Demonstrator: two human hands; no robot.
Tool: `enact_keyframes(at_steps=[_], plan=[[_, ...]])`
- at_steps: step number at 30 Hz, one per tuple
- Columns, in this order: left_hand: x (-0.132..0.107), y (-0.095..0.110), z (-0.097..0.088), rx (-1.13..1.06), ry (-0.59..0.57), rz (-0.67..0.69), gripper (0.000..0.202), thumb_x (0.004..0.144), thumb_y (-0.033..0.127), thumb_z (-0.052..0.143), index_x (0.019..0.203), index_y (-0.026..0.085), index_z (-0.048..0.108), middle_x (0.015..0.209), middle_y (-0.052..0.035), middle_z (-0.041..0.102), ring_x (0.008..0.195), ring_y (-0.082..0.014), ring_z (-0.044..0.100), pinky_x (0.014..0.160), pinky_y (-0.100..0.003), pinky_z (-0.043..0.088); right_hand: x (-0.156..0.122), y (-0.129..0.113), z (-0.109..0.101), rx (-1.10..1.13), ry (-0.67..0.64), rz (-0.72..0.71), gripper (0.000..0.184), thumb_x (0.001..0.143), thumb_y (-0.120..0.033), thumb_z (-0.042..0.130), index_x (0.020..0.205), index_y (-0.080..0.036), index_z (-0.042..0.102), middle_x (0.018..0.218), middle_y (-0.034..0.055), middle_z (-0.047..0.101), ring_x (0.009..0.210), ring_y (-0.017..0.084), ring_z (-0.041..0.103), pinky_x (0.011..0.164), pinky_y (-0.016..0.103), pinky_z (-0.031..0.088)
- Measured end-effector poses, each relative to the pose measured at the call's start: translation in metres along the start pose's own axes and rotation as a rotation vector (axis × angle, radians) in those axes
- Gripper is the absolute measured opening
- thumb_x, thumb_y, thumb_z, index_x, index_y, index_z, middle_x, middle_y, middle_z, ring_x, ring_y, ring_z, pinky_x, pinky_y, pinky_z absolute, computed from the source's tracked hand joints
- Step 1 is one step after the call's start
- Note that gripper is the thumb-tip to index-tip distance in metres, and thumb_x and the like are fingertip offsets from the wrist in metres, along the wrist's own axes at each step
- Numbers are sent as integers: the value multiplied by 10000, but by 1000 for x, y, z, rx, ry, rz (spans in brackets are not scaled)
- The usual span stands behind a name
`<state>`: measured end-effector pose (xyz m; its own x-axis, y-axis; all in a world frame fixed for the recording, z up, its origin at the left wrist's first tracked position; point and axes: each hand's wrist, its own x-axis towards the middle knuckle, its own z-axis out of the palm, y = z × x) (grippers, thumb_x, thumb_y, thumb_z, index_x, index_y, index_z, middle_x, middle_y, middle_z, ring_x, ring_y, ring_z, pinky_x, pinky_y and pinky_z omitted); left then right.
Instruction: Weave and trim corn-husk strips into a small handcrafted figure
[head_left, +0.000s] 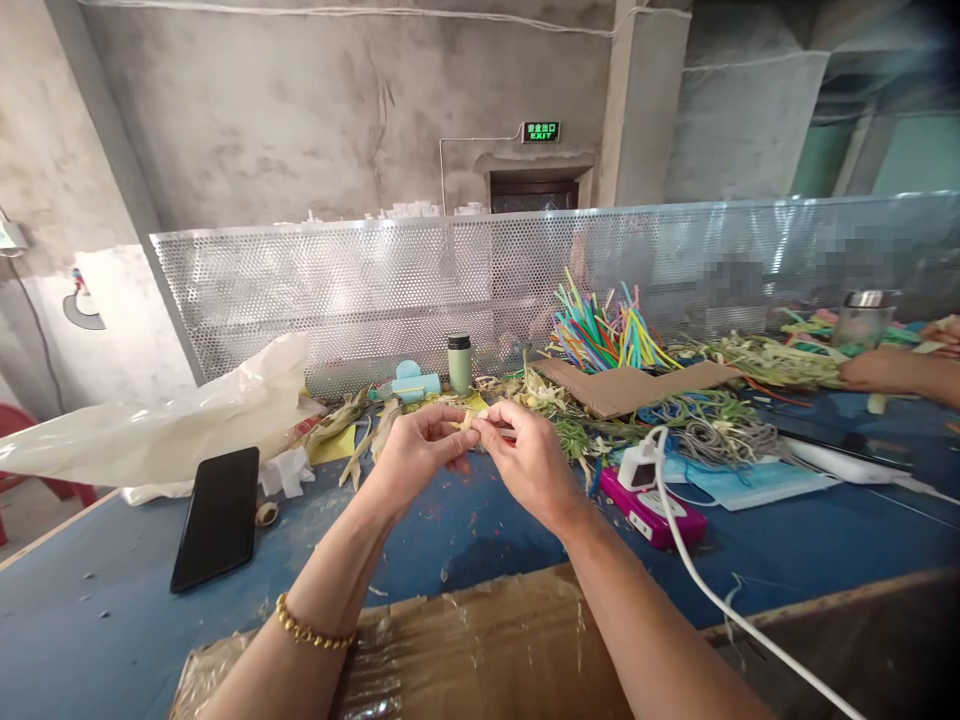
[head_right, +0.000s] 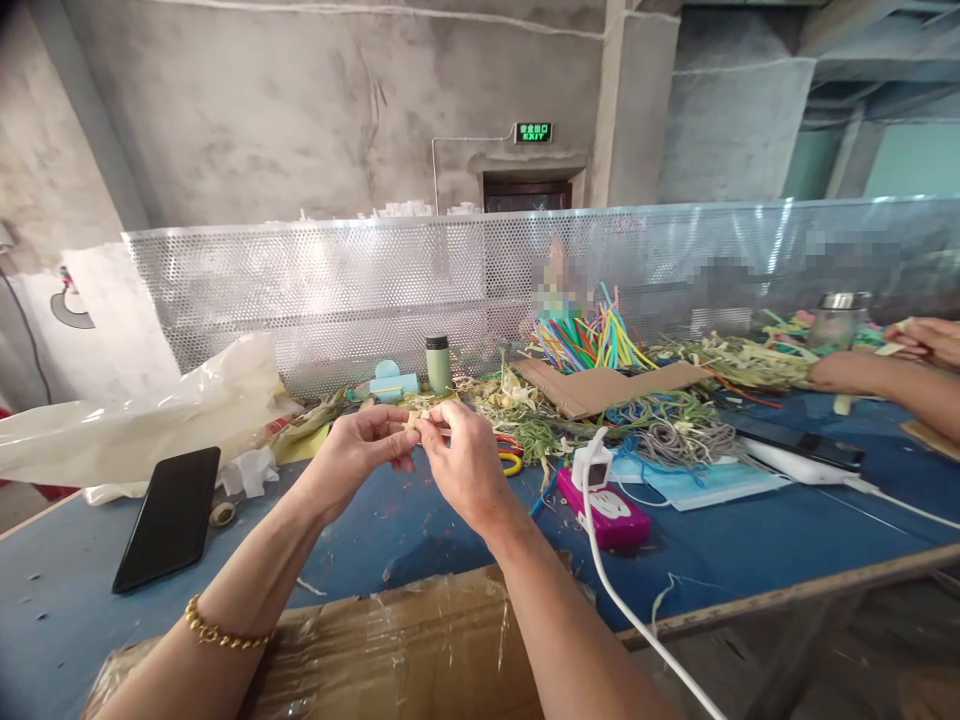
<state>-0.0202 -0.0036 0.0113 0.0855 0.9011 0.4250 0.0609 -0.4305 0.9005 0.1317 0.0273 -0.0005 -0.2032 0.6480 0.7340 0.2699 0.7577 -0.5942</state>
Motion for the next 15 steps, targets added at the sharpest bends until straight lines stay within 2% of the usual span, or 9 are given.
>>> enact_keyframes(at_steps=[4, 8, 15], plan=[[0, -2, 3, -18, 22, 7, 238, 709, 312, 767, 838, 121, 707, 628, -50, 689, 575, -151, 627, 570, -261, 455, -1, -1, 2, 29, -22, 58, 201, 868, -327, 554, 736, -178, 580, 733, 70, 655, 681, 180, 596, 609, 268, 458], [0, -1, 5, 40, 28, 50, 209, 747, 319, 731, 825, 125, 740, 631, -53, 690, 579, -145, 601, 579, -264, 455, 0, 0, 0, 121, -43, 132, 263, 849, -379, 574, 692, -168, 588, 636, 32, 620, 600, 151, 551, 550, 250, 408], [-2, 3, 12, -17, 37, 87, 142, 747, 256, 717, 796, 129, 757, 659, -49, 695, 615, -137, 594, 611, -257, 469, 2, -7, 0, 350, -55, 295, 314, 776, -348, 613, 541, -174, 500, 514, -21, 499, 495, 94, 404, 486, 241, 330]])
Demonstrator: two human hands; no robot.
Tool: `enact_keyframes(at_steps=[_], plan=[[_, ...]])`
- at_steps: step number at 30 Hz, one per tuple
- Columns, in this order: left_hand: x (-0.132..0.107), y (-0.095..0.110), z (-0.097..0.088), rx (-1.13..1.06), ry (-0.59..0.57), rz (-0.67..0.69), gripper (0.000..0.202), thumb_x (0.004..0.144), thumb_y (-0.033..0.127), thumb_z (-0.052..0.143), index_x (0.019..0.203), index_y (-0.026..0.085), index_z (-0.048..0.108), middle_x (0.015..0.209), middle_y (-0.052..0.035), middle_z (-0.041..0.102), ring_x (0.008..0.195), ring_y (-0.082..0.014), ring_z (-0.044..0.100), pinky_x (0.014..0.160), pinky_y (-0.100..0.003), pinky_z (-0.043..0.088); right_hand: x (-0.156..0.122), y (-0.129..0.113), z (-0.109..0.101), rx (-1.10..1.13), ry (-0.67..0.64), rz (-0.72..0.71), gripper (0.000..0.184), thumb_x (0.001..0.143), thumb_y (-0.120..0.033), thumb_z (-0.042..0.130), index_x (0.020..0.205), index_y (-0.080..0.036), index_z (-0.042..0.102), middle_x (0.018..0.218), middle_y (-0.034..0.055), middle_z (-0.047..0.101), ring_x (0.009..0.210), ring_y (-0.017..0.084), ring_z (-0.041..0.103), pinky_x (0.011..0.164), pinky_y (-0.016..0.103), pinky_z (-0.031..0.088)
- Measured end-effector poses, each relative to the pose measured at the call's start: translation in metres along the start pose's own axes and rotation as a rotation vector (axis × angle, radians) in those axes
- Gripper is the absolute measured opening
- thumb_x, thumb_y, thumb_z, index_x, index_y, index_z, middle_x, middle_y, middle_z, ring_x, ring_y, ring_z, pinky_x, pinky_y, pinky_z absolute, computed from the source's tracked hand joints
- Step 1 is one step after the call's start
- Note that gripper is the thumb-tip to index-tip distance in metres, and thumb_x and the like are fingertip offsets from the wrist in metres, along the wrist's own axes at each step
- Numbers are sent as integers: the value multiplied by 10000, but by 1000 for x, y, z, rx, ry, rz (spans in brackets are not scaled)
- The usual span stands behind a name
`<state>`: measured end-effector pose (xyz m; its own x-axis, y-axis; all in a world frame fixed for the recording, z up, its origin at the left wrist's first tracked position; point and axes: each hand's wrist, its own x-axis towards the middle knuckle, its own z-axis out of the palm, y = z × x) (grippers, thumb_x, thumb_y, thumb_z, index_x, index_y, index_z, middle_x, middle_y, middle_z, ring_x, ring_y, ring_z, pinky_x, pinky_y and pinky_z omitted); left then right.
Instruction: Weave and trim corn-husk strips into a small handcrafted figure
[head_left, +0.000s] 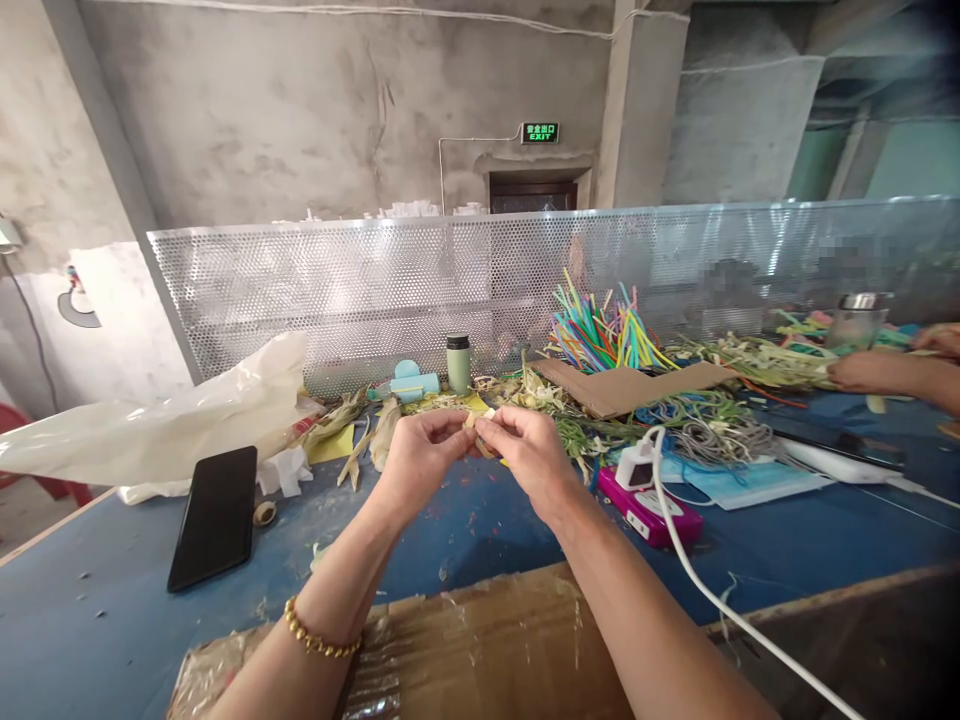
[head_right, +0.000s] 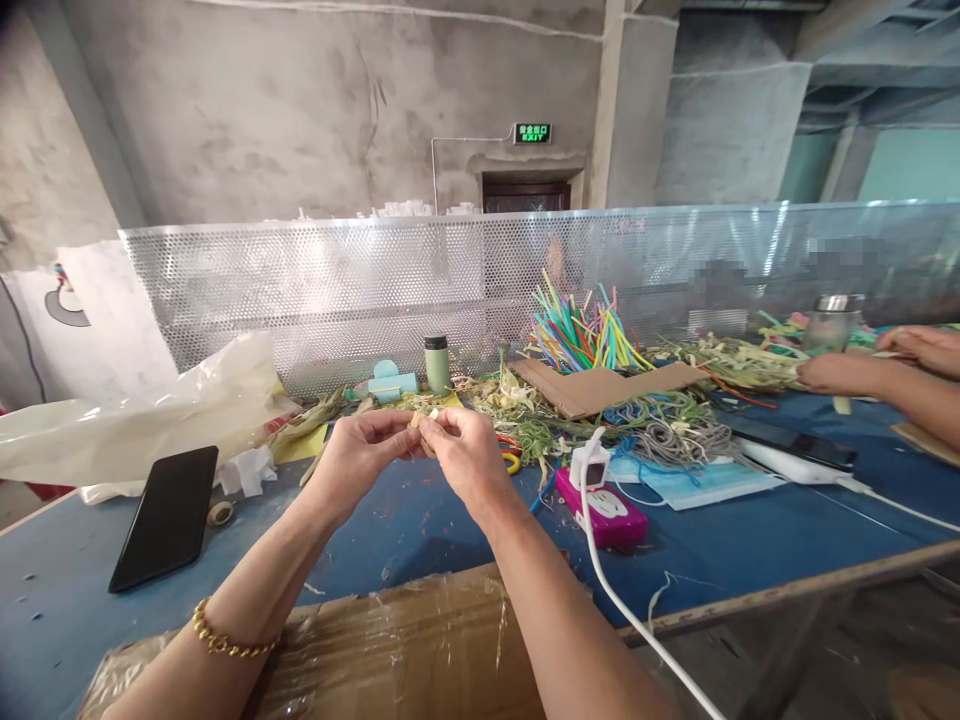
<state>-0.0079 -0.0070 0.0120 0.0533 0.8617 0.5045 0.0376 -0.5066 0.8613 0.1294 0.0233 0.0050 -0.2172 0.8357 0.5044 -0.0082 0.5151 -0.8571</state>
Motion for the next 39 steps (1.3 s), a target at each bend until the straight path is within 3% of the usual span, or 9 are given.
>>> enact_keyframes(at_steps=[4, 9, 15, 19, 25, 30, 32, 35, 39], plan=[[0, 0, -1, 0, 24, -41, 122, 734, 241, 716, 750, 128, 760, 623, -48, 690, 567, -128, 576, 569, -254, 451, -1, 1, 3, 31, 16, 14, 285, 772, -337, 631, 568, -170, 523, 533, -15, 529, 508, 97, 443, 501, 241, 371], [4, -3, -16, -126, 100, -180, 146, 687, 226, 750, 767, 103, 755, 636, -82, 707, 598, -166, 646, 582, -272, 468, -1, -1, -2, 57, 56, -95, 242, 818, -407, 641, 808, -165, 633, 642, 16, 638, 599, 132, 575, 600, 269, 466], [5, -1, -30, -323, -24, -260, 141, 688, 204, 764, 753, 81, 741, 675, -111, 716, 604, -149, 650, 617, -265, 477, -5, -10, -13, 154, -191, -188, 243, 890, -394, 590, 957, -179, 681, 816, 46, 679, 739, 141, 615, 746, 313, 508], [5, -1, -32, -378, -72, -272, 127, 723, 201, 743, 777, 86, 740, 694, -96, 712, 597, -126, 638, 626, -249, 479, -6, -9, -12, 255, -226, -229, 217, 900, -356, 586, 1012, -190, 670, 862, 52, 681, 783, 156, 627, 766, 343, 519], [4, -2, -31, -400, -115, -282, 126, 721, 188, 742, 791, 84, 742, 676, -93, 712, 585, -131, 645, 616, -246, 484, -4, -9, -8, 122, -126, -306, 91, 840, -295, 668, 833, -213, 705, 754, 9, 611, 698, 132, 571, 691, 315, 509], [2, 0, -22, -337, -27, -263, 129, 663, 180, 756, 742, 79, 735, 622, -80, 700, 533, -137, 638, 577, -258, 477, -5, -6, -2, 64, -107, -415, 69, 846, -272, 666, 835, -231, 720, 918, 33, 609, 799, 140, 582, 700, 296, 501], [2, 0, -18, -265, 34, -231, 116, 643, 164, 750, 722, 81, 729, 601, -63, 690, 513, -132, 628, 560, -255, 472, -5, -4, 0, -23, -86, -447, 83, 859, -263, 650, 854, -221, 721, 880, 32, 607, 766, 136, 568, 667, 284, 483], [2, 1, -14, -161, 98, -195, 106, 642, 162, 733, 714, 86, 724, 592, -50, 685, 506, -131, 625, 544, -253, 470, -5, -1, 3, -202, 48, -487, 110, 857, -269, 648, 814, -194, 716, 792, 24, 561, 721, 135, 520, 635, 273, 443], [2, 2, -12, -135, 106, -184, 146, 652, 210, 741, 720, 81, 723, 610, -60, 693, 519, -143, 636, 555, -264, 483, -1, 5, 3, -296, 153, -413, 176, 847, -293, 642, 735, -166, 688, 753, 29, 572, 687, 136, 508, 630, 271, 427]])
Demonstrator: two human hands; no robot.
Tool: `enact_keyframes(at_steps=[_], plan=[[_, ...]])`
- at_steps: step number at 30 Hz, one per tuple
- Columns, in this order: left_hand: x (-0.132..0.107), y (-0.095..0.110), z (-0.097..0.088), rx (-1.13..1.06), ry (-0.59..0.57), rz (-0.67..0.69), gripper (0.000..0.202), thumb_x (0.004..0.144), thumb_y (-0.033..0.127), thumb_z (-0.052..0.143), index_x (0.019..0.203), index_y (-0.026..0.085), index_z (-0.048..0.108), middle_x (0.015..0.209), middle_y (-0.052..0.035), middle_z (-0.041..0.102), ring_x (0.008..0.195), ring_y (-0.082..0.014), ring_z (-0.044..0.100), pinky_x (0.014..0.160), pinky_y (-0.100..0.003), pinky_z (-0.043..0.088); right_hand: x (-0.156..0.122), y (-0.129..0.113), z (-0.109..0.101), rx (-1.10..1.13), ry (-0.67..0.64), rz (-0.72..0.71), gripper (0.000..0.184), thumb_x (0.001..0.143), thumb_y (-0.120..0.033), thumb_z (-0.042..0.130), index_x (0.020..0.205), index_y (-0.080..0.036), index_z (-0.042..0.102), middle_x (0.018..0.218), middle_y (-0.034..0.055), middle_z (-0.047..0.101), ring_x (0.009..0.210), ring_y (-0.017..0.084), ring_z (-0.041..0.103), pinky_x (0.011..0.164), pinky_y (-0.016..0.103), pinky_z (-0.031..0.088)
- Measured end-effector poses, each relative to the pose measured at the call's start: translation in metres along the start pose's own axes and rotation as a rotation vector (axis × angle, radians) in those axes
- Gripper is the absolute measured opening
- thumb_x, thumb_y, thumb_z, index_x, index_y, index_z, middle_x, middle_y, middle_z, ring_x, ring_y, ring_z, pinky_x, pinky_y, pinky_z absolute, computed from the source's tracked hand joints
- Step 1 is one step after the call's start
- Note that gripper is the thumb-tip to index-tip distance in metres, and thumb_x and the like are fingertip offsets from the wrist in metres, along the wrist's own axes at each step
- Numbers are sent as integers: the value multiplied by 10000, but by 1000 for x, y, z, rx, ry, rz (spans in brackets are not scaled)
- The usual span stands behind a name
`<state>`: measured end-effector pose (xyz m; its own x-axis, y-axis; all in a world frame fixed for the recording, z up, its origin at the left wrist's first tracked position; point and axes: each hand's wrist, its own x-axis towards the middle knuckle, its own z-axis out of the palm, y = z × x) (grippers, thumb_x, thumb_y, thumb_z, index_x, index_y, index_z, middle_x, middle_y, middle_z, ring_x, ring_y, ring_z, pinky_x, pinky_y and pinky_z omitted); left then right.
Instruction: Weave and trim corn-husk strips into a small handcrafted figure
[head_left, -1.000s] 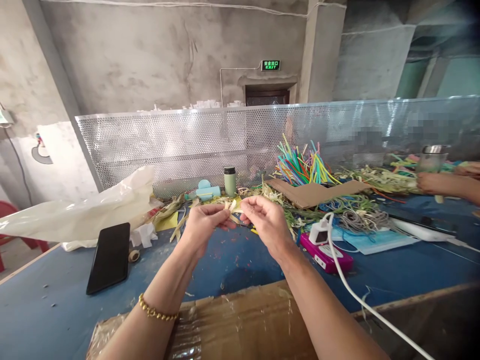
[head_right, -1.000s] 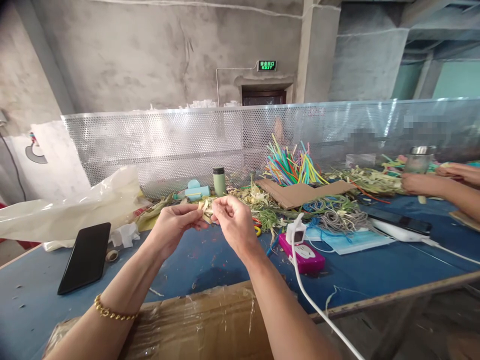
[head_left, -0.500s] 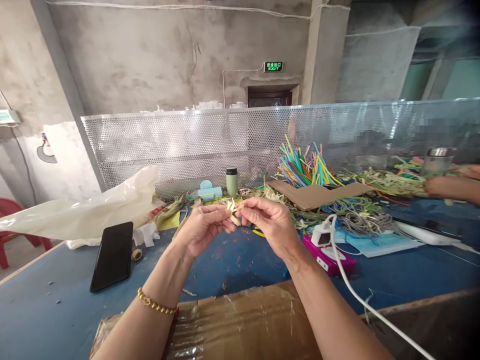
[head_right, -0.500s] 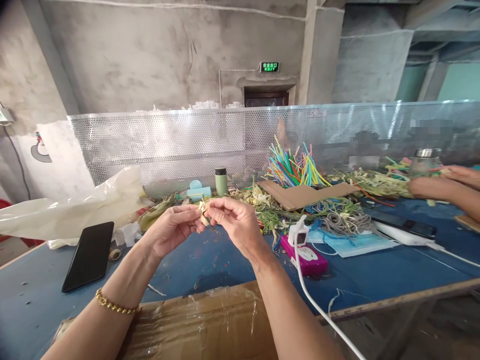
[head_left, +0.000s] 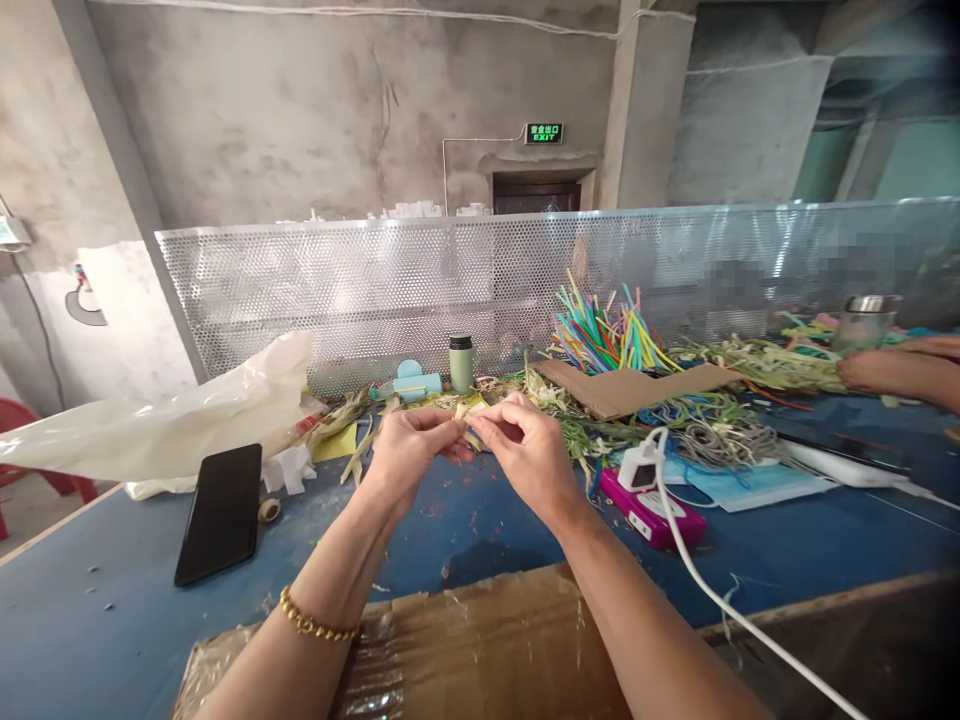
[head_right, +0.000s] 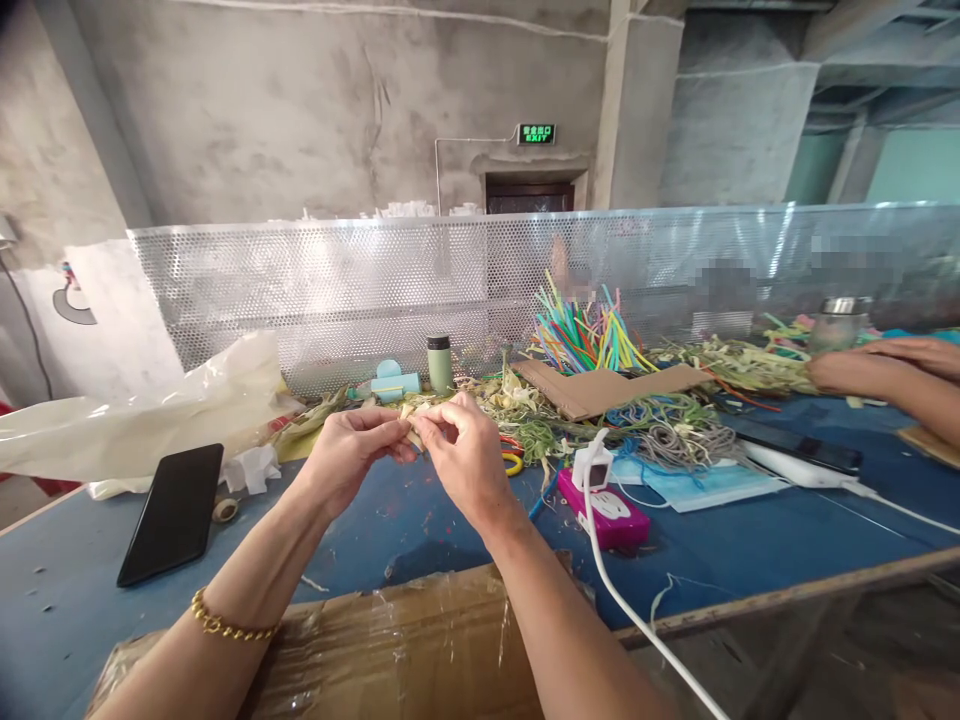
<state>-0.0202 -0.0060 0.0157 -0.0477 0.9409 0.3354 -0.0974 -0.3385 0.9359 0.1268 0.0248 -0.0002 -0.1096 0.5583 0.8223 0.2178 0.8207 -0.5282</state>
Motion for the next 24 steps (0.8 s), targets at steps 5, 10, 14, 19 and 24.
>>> enact_keyframes(at_steps=[5, 10, 14, 19, 24], plan=[[1, -3, 0, 51, -23, 36, 176, 681, 240, 735, 759, 83, 725, 619, -68, 706, 539, -137, 629, 576, -258, 481, 2, 6, 1, 161, -52, 220, 194, 786, -337, 669, 728, -153, 681, 656, 16, 619, 595, 130, 528, 546, 250, 405], [2, -4, 1, 184, -3, 84, 162, 703, 252, 724, 756, 99, 722, 560, -43, 686, 536, -126, 605, 582, -245, 479, 2, 5, 0, 191, -90, 294, 236, 768, -374, 666, 690, -151, 659, 564, -5, 588, 511, 110, 481, 485, 234, 367], [1, -5, -1, 289, -43, 118, 208, 740, 301, 710, 805, 105, 739, 591, -49, 698, 560, -133, 612, 580, -245, 478, 2, 4, -3, 145, -108, 297, 230, 784, -376, 646, 709, -160, 665, 556, 2, 599, 509, 125, 522, 480, 236, 388], [1, -5, -2, 324, -64, 131, 192, 743, 302, 711, 768, 114, 741, 592, -47, 694, 559, -134, 612, 567, -239, 479, 0, 7, -2, 105, -106, 227, 209, 811, -364, 634, 756, -165, 667, 701, 42, 676, 618, 156, 613, 581, 266, 472], [-1, -1, -1, 247, -66, 89, 153, 729, 267, 711, 728, 116, 732, 577, -45, 690, 536, -125, 597, 580, -245, 486, 1, 5, 0, 159, -103, 199, 142, 819, -300, 621, 823, -158, 625, 719, 35, 668, 626, 142, 600, 584, 255, 478]])
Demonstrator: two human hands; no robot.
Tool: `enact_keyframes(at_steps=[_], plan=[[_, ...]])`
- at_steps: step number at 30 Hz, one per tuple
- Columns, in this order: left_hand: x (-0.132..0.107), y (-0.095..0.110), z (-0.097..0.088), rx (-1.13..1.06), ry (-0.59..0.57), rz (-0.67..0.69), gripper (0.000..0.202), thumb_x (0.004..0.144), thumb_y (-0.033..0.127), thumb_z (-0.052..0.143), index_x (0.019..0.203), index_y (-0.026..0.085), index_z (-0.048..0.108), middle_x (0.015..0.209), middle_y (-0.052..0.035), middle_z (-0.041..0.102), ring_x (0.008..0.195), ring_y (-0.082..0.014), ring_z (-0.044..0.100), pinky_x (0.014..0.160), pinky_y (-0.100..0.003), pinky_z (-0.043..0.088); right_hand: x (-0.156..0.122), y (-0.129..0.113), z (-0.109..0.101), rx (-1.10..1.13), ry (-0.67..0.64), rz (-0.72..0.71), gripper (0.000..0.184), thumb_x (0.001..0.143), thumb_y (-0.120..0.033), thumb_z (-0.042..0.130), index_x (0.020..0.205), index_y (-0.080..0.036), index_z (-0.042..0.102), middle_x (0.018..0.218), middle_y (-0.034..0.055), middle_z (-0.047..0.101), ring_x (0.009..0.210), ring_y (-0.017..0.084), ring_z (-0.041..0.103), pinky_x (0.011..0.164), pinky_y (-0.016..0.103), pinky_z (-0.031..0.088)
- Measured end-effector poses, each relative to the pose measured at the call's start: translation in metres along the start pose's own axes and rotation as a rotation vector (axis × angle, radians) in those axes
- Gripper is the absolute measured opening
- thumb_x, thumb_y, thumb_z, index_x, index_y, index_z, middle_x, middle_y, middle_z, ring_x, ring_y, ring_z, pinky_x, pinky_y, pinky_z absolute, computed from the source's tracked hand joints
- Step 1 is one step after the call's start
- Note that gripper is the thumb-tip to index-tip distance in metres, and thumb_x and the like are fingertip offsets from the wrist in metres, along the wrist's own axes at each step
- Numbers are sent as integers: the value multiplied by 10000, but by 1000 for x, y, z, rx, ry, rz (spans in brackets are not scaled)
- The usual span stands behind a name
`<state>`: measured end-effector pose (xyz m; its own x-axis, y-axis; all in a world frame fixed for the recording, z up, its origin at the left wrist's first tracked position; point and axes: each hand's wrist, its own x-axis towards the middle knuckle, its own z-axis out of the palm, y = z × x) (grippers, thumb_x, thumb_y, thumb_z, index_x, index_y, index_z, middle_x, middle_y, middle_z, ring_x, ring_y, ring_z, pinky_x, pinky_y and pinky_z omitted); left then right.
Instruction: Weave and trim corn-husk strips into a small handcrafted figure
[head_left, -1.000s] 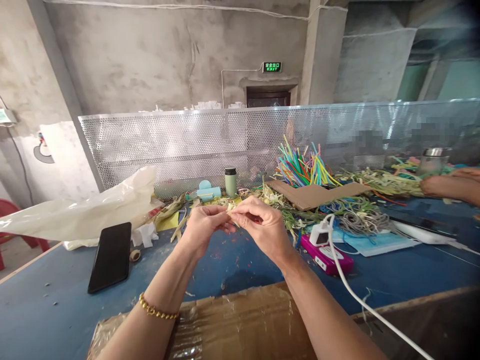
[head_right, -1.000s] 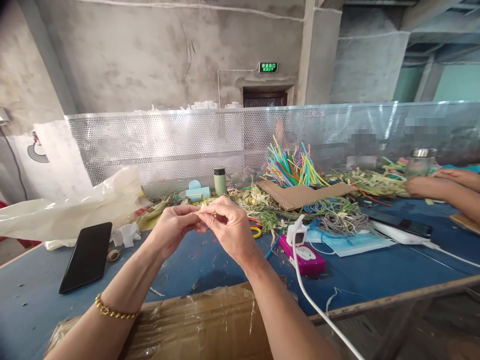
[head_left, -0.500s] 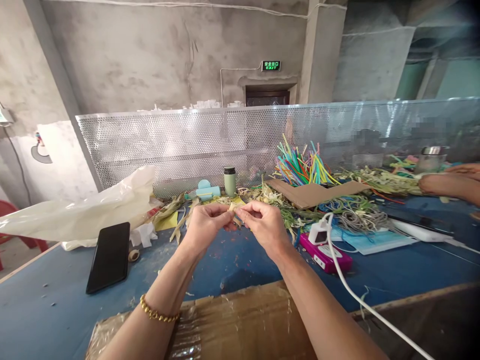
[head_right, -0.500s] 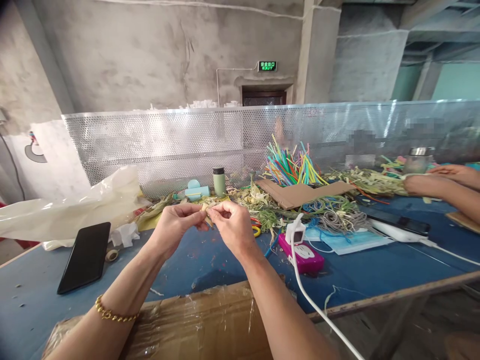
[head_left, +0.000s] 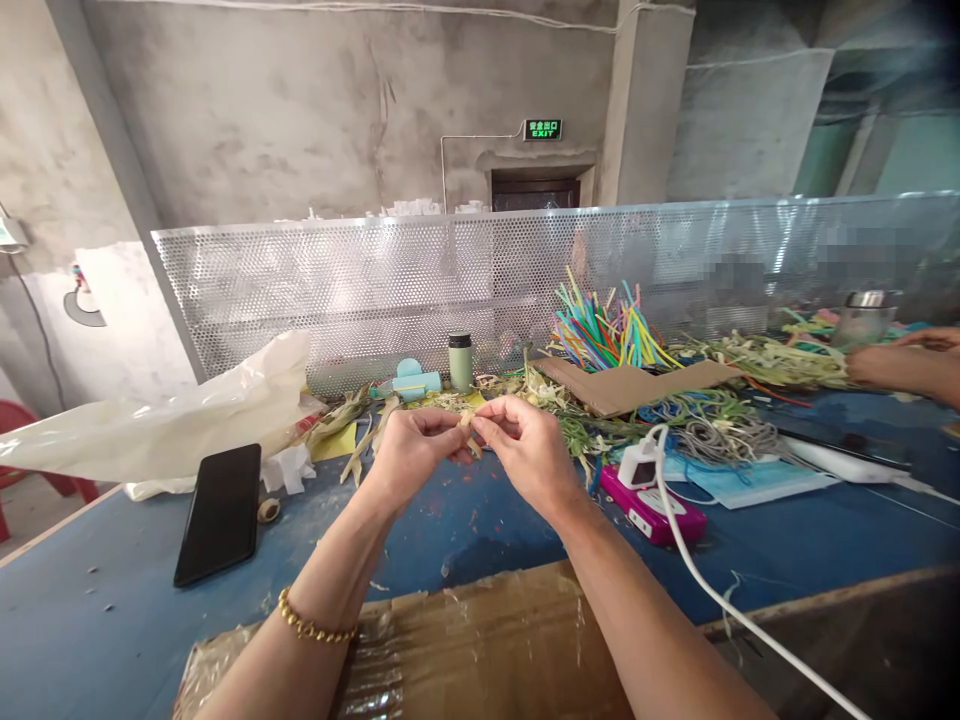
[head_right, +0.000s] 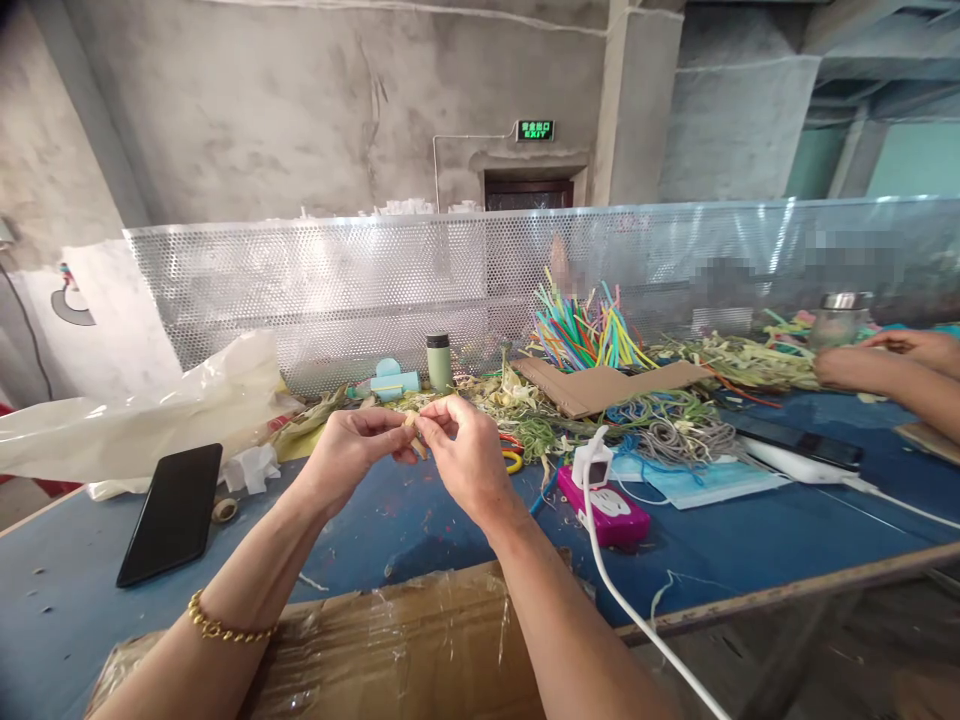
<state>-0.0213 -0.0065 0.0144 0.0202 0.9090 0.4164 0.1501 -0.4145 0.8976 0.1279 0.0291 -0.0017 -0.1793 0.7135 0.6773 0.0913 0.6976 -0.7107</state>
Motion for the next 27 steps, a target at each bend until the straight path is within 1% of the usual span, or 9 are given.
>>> enact_keyframes(at_steps=[3, 6, 10, 12, 16, 20, 22, 24, 27], plan=[[0, 1, -1, -41, -10, -13, 133, 717, 254, 719, 721, 122, 730, 576, -41, 692, 531, -123, 595, 586, -249, 484, 1, -2, -1, -10, -14, -29, 97, 823, -258, 604, 813, -164, 626, 711, 24, 654, 623, 132, 587, 584, 246, 474], [0, 1, -2, -67, -14, -22, 128, 721, 255, 717, 708, 127, 724, 574, -42, 694, 539, -124, 599, 605, -254, 489, 1, -2, -3, -53, 8, -57, 82, 822, -250, 612, 798, -175, 634, 717, 14, 645, 613, 124, 567, 577, 238, 465], [1, -1, -3, -84, -23, -18, 120, 723, 251, 713, 707, 134, 726, 589, -39, 698, 558, -123, 608, 613, -249, 487, 1, 0, -3, 13, -31, -46, 98, 850, -271, 588, 834, -181, 625, 726, 14, 643, 615, 129, 583, 576, 245, 475], [1, -2, -3, -79, -32, -17, 122, 723, 254, 710, 713, 135, 733, 599, -37, 699, 553, -120, 604, 608, -248, 484, 0, 0, -1, 24, -17, -37, 98, 845, -275, 596, 836, -178, 606, 722, 15, 636, 621, 134, 596, 586, 252, 481], [2, -2, -3, -41, -23, -20, 133, 710, 262, 720, 733, 133, 741, 590, -38, 694, 543, -124, 595, 592, -253, 482, 0, -4, 0, -9, 31, -26, 145, 820, -299, 639, 795, -178, 563, 683, 5, 612, 580, 126, 582, 557, 247, 463], [-1, 2, -4, -5, -68, -11, 140, 728, 268, 703, 720, 134, 741, 589, -46, 692, 552, -125, 589, 606, -255, 484, 0, -6, -4, -10, 1, 13, 213, 816, -356, 661, 778, -185, 540, 627, -16, 585, 526, 111, 539, 511, 233, 421], [-2, 3, -4, 32, -94, -17, 134, 731, 261, 694, 698, 139, 737, 578, -48, 687, 549, -127, 587, 608, -256, 483, 1, -6, -8, -42, 2, 3, 237, 840, -398, 635, 782, -187, 544, 611, -24, 564, 507, 104, 501, 498, 234, 394], [-2, 3, -4, 64, -129, -26, 135, 735, 257, 683, 685, 142, 733, 575, -52, 686, 548, -132, 588, 604, -260, 481, 2, -7, -12, -119, 30, -44, 259, 880, -417, 575, 765, -185, 567, 610, -18, 542, 528, 108, 476, 511, 241, 376], [-1, -1, -6, 119, -183, -3, 175, 751, 270, 657, 654, 139, 720, 592, -61, 689, 548, -135, 584, 590, -262, 475, 3, -7, -14, -243, -5, -107, 244, 871, -364, 574, 722, -178, 624, 668, 13, 570, 609, 129, 499, 573, 257, 390]])
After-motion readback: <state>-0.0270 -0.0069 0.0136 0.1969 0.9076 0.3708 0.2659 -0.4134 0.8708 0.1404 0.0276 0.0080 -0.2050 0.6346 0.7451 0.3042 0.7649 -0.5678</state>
